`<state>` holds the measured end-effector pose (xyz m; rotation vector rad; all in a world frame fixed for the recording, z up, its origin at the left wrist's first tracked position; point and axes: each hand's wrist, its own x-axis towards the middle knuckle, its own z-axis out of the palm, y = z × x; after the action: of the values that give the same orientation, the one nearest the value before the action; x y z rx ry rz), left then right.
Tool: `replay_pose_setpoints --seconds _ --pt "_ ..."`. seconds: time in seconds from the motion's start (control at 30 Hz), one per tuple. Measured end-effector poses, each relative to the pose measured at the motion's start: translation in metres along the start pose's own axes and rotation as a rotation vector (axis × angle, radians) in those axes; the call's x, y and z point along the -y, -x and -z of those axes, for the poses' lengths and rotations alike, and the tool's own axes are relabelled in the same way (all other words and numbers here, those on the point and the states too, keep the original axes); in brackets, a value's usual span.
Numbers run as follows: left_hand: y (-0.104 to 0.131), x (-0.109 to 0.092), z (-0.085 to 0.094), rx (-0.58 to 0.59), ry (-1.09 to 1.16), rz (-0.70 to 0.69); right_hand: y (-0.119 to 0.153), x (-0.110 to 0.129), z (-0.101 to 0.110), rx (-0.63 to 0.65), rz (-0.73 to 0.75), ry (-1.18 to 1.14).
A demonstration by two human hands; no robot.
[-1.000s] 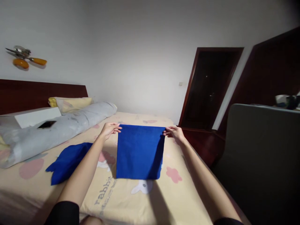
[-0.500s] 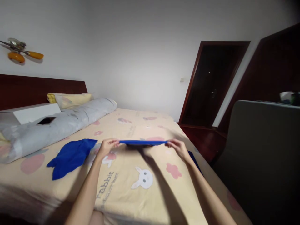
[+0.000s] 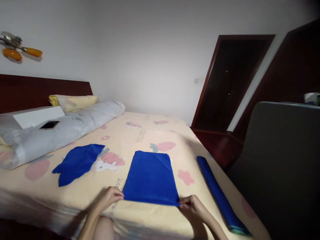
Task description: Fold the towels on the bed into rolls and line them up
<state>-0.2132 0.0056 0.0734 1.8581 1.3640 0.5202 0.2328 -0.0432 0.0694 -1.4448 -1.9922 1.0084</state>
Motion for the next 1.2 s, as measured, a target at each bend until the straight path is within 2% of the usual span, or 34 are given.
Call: replay_pose_setpoints --seconds 0.1,0.17,0.23,0.3,0.4,0.47,0.53,0.6,0.67,0.77,0.87,0.93,1.0,1.07,1.13,1.2 --pt "0.009 0.001 -0.002 0.020 -0.093 0.035 0.011 0.007 -0.003 -0.017 -0.037 0.148" --pt "0.016 -0.006 -0.003 0.032 -0.189 0.074 0.016 0.012 -0.006 -0.033 -0.072 0.256" --pt "0.018 -0.022 -0.007 0.015 -0.291 0.072 0.014 0.019 -0.012 -0.076 -0.087 0.342" --pt "0.012 -0.046 -0.016 -0.059 -0.372 0.000 0.002 0.029 -0.026 -0.181 -0.049 0.389" --pt "-0.014 -0.082 -0.045 -0.236 -0.416 -0.192 -0.031 0.048 -0.061 -0.347 0.070 0.423" --pt "-0.037 -0.093 -0.072 -0.285 -0.429 -0.295 -0.056 0.059 -0.087 -0.354 0.112 0.455" --pt "-0.055 -0.090 -0.097 -0.252 -0.520 -0.332 -0.073 0.064 -0.108 -0.291 0.091 0.502" --pt "-0.062 -0.075 -0.114 -0.212 -0.624 -0.299 -0.078 0.060 -0.117 -0.227 0.043 0.551" --pt "-0.059 -0.056 -0.121 -0.207 -0.697 -0.240 -0.072 0.048 -0.115 -0.209 -0.002 0.590" --pt "-0.042 -0.030 -0.115 -0.258 -0.753 -0.139 -0.050 0.020 -0.100 -0.250 -0.070 0.619" --pt "-0.022 -0.014 -0.106 -0.312 -0.778 -0.010 -0.028 -0.004 -0.084 -0.284 -0.144 0.630" --pt "-0.014 -0.010 -0.104 -0.325 -0.798 0.061 -0.020 -0.010 -0.077 -0.286 -0.181 0.643" --pt "-0.013 -0.012 -0.106 -0.369 -0.820 0.106 -0.021 -0.004 -0.074 -0.291 -0.173 0.670" --pt "-0.023 -0.024 -0.110 -0.440 -0.825 0.066 -0.035 0.013 -0.075 -0.288 -0.102 0.691" --pt "-0.045 -0.041 -0.113 -0.477 -0.792 -0.070 -0.060 0.035 -0.078 -0.253 -0.001 0.674" --pt "-0.078 -0.060 -0.114 -0.420 -0.729 -0.220 -0.094 0.056 -0.083 -0.192 0.066 0.626"
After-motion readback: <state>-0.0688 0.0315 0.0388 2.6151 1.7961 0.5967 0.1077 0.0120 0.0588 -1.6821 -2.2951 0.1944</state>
